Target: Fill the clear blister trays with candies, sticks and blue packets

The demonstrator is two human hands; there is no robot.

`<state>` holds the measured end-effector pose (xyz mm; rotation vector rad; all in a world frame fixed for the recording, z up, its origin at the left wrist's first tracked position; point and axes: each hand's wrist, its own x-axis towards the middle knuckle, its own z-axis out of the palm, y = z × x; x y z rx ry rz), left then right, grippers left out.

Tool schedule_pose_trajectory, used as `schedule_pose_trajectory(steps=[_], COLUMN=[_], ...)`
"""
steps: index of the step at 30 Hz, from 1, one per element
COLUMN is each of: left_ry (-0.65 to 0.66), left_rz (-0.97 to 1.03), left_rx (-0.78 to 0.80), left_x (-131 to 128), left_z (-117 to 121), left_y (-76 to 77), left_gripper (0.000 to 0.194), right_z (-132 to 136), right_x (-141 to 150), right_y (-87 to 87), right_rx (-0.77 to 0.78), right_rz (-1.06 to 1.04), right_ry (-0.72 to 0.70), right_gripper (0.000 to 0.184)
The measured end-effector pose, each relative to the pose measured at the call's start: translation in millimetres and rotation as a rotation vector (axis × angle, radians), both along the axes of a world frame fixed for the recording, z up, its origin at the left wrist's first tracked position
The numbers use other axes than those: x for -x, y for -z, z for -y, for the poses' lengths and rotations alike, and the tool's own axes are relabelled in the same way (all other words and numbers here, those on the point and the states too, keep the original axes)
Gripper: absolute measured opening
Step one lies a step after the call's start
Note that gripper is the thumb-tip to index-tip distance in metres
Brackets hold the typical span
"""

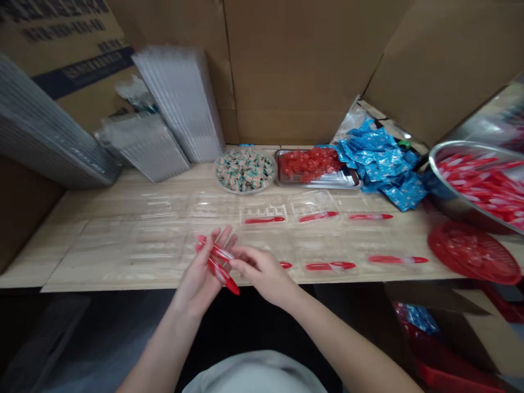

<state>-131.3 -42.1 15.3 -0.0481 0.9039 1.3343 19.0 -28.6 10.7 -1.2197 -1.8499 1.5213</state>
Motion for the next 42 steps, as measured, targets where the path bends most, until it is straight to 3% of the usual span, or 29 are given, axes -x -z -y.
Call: schedule_pose_trajectory(steps=[3, 7, 9, 13, 16, 18, 20, 22, 24, 26, 29, 32, 34, 38, 42], left_ry=[-0.036, -0.286, -0.328, -0.253, -0.261, -0.321, -0.383, -0.412, -0.385, -0.306, -0.318, -0.302, -0.130, 0.212, 0.345], left_rz=[-0.132, -0.325, -0.344, -0.164, 0.028, 0.071, 0.074, 0.058, 0.009, -0.147, -0.634, -1.071, -1.178, -1.314, -1.597], left_rx=[-0.060, -0.020, 0.002, -0.041, -0.047, -0.033, -0.006, 0.000, -0.041, -0.107, -0.154, -0.176, -0.231, -0.380, -0.519], left_x=[21, 74, 94, 104, 100, 94, 85, 73, 63, 60, 75, 97, 105, 104, 102], left_z=[5, 8, 8, 6, 2, -1, -6, -9, -8, -2, 18, 38, 48, 53, 54], left_y=[1.8, 5.0, 7.5, 11.5, 12.2, 12.0, 11.7, 11.6, 12.2, 14.4, 23.2, 36.8, 45.9, 60.1, 72.7], left_gripper=[0.025, 0.023, 0.020, 0.018, 0.010, 0.010, 0.014, 0.017, 0.017, 0.014, 0.035, 0.033, 0.027, 0.035, 0.040], right_z=[-21, -63, -83, -107, -106, -92, -70, -46, -27, -18, -18, -16, -12, -22, -57], right_x=[29, 51, 62, 86, 95, 95, 93, 89, 85, 79, 71, 70, 72, 77, 84], right_y=[1.4, 15.8, 24.0, 39.5, 42.0, 35.3, 23.9, 12.9, 7.2, 8.9, 21.7, 35.8, 41.1, 43.2, 48.8], right_rx=[-0.039, -0.291, -0.392, -0.728, -0.832, -0.791, -0.592, -0.316, -0.164, -0.226, -0.484, -0.715, -0.813, -0.872, -0.862], right_rz=[0.003, 0.168, 0.239, 0.457, 0.583, 0.532, 0.373, 0.194, 0.105, 0.136, 0.287, 0.396, 0.440, 0.485, 0.612], right_ry=[-0.136, -0.029, 0.009, -0.061, -0.113, -0.028, -0.017, -0.146, -0.252, -0.204, -0.088, -0.130, -0.164, -0.110, -0.016], right_gripper=[0.026, 0.022, 0.021, 0.022, 0.023, 0.026, 0.027, 0.028, 0.027, 0.025, 0.023, 0.023, 0.023, 0.028, 0.041])
